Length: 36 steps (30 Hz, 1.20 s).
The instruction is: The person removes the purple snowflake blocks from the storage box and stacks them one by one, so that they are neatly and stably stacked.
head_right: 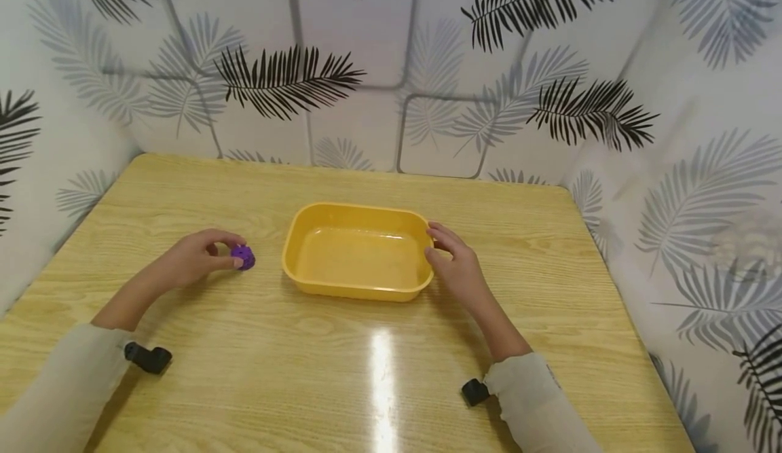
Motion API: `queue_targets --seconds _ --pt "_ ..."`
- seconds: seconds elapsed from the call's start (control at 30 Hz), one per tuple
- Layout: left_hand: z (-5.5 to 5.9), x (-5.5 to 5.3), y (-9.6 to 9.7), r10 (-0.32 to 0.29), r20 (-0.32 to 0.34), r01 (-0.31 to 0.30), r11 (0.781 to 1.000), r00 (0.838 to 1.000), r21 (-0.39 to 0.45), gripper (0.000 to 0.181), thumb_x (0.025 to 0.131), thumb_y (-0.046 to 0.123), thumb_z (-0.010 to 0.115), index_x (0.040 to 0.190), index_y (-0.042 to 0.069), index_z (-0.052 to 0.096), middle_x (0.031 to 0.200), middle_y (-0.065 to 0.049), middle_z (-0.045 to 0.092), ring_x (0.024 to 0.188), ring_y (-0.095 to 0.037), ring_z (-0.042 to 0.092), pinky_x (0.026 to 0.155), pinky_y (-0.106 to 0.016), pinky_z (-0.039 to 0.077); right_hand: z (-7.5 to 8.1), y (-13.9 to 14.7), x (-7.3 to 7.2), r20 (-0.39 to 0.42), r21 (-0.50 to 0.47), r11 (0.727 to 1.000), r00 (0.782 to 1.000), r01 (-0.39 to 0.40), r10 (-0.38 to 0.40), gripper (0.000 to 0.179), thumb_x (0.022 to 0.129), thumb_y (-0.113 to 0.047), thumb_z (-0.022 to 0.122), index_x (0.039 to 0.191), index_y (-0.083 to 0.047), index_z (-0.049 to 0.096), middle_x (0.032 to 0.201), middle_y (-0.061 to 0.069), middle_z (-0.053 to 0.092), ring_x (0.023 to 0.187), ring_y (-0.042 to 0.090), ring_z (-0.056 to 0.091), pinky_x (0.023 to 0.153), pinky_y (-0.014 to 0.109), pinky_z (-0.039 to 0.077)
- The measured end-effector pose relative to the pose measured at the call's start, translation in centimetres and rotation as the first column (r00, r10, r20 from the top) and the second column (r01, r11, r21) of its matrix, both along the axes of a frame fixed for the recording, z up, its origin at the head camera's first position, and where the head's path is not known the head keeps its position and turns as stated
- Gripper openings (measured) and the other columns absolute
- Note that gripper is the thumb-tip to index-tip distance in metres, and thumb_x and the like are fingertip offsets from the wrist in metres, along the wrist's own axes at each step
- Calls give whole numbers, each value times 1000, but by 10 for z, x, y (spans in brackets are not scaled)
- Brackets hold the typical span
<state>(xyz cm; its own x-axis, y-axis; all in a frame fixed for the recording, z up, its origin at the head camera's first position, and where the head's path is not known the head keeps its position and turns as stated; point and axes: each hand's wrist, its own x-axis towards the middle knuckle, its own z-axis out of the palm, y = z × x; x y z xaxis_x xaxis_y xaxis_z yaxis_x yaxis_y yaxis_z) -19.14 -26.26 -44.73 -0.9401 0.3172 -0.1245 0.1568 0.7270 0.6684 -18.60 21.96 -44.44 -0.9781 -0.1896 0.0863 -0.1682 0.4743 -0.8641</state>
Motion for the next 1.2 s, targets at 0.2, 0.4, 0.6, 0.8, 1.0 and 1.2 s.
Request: queue_targets --seconds 0.2,0.4,0.6,0.8,1.0,1.2 --pt "-1 -2 1 -8 -2 8 1000 1000 5 47 95 34 71 133 9 63 127 -16 61 94 -26 52 73 -34 44 0 0 0 -1 3 1000 1000 1 -1 47 103 -19 59 147 -4 51 159 4 41 136 32 50 108 47 46" --pt "0 -1 0 -1 14 1 1000 1000 1 45 96 31 71 134 10 62 127 -16 61 93 -26 52 72 -34 45 0 0 -1 3 4 1000 1000 -2 2 48 103 -21 59 147 -6 51 159 3 40 137 32 49 108 47 45" --pt "0 -1 -1 -2 27 2 1000 1000 5 46 95 32 71 135 10 61 128 -16 60 94 -26 53 71 -34 46 -1 1 -1 6 -2 1000 1000 -8 8 49 103 -24 59 148 -6 50 160 2 40 137 31 49 107 47 46" --pt "0 -2 -1 -6 31 6 1000 1000 9 45 95 32 71 134 10 62 127 -16 60 90 -24 52 69 -34 46 0 0 0 14 -10 1000 1000 -3 3 48 103 -22 59 148 -7 51 160 2 40 137 31 49 108 48 45" --pt "2 -2 -1 -6 39 6 1000 999 5 47 95 32 72 135 10 61 127 -15 60 91 -25 52 69 -34 46 2 -1 1 6 -5 1000 1000 -6 6 48 103 -20 59 147 -6 51 160 3 40 136 32 49 108 48 45" --pt "5 -1 0 -6 37 6 1000 999 -6 48 95 32 71 136 9 61 125 -13 60 94 -26 49 71 -33 45 1 0 0 11 -5 1000 1000 -8 8 48 103 -21 59 148 -6 50 160 1 39 136 31 49 108 48 45"
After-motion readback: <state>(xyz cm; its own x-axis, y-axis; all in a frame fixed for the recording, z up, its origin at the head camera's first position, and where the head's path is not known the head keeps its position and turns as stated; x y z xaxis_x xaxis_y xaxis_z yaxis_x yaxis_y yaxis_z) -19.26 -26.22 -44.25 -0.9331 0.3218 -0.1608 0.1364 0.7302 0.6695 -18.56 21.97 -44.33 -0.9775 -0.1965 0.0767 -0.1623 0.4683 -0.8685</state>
